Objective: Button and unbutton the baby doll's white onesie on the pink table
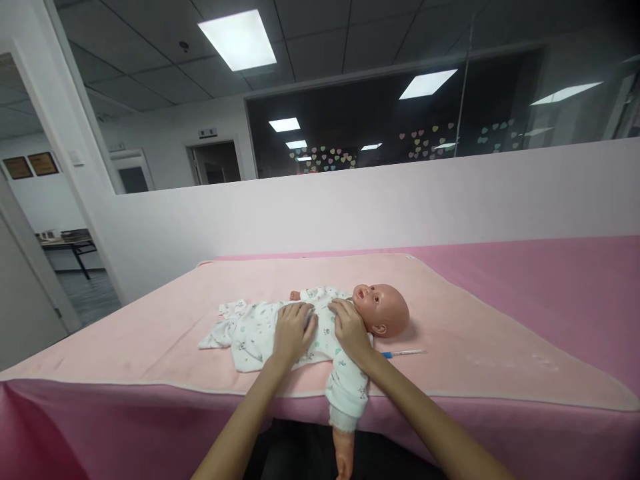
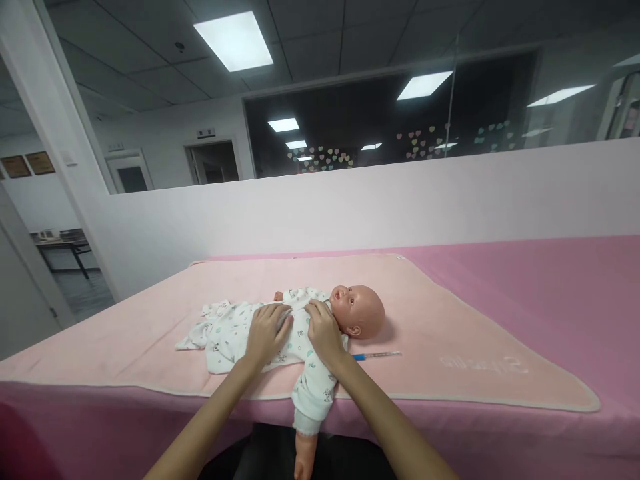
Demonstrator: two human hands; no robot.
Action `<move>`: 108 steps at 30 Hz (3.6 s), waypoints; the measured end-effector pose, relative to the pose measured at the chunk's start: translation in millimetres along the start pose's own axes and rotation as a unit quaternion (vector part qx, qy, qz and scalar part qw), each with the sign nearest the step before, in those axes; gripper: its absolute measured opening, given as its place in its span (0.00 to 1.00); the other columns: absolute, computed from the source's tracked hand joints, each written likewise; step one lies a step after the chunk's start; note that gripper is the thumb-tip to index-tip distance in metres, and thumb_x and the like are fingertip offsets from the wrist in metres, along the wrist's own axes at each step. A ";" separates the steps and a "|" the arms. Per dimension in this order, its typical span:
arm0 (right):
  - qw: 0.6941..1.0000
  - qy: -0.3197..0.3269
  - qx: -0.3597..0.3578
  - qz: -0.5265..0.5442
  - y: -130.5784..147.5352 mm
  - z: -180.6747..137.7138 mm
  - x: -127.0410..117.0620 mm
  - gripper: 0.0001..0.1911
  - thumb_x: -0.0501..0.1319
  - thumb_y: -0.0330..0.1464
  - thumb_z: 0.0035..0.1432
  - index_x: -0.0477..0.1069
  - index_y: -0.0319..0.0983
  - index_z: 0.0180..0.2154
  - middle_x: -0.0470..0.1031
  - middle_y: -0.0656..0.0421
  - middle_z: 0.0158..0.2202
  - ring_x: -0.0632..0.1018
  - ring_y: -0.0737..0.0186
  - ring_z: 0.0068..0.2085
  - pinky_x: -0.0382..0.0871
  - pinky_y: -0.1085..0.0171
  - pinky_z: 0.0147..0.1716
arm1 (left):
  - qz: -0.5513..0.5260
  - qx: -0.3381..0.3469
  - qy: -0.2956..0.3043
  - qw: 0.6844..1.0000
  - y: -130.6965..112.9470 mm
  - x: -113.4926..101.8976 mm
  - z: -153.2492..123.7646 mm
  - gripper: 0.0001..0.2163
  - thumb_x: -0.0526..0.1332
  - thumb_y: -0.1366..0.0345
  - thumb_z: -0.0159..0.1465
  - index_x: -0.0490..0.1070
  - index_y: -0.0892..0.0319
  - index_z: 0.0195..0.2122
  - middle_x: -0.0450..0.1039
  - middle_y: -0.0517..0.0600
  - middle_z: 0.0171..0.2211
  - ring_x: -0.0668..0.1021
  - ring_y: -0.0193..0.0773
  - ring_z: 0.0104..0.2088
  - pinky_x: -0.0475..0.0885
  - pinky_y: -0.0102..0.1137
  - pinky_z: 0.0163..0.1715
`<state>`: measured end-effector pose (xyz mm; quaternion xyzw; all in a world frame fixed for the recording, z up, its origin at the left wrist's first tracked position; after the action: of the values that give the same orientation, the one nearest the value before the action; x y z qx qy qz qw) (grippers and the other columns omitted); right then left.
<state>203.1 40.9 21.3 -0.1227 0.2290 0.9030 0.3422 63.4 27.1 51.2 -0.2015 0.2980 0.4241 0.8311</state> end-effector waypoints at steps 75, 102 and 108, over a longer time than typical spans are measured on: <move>0.991 -0.134 0.025 0.013 -1.8 -9.1 -16.9 0.12 0.48 0.28 0.58 0.67 0.37 0.41 0.72 0.53 0.39 0.73 0.61 0.43 0.68 0.59 0.45 | -0.097 -0.092 -0.099 0.986 -45.0 34.3 7.2 0.09 0.48 0.66 0.64 0.67 0.57 0.35 0.73 0.48 0.33 0.71 0.38 0.36 0.60 0.35 0.40; 0.982 -0.189 -0.015 0.020 -1.6 -12.9 -21.6 0.16 0.47 0.20 0.52 0.69 0.38 0.35 0.75 0.57 0.33 0.75 0.63 0.37 0.70 0.62 0.39 | -0.063 -0.147 -0.126 0.979 -26.2 16.6 -9.1 0.05 0.53 0.73 0.54 0.65 0.57 0.26 0.69 0.48 0.29 0.68 0.40 0.34 0.60 0.35 0.38; 0.988 -0.144 0.011 0.055 -2.3 -13.5 -20.9 0.13 0.50 0.23 0.52 0.69 0.39 0.37 0.75 0.57 0.32 0.76 0.62 0.34 0.71 0.64 0.34 | -0.090 -0.157 -0.146 0.973 -21.2 18.8 -9.2 0.05 0.51 0.72 0.55 0.63 0.57 0.25 0.68 0.48 0.27 0.69 0.39 0.33 0.60 0.34 0.37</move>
<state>220.9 24.0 16.7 0.0250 0.1941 0.9259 0.3232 86.6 20.8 33.6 -0.2920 0.0839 0.4137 0.8582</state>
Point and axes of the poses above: each hand's wrist, its own z-axis towards the middle knuckle, its own x-axis out of the palm, y = z × x, the point moved 4 cm from there along z, towards the middle knuckle
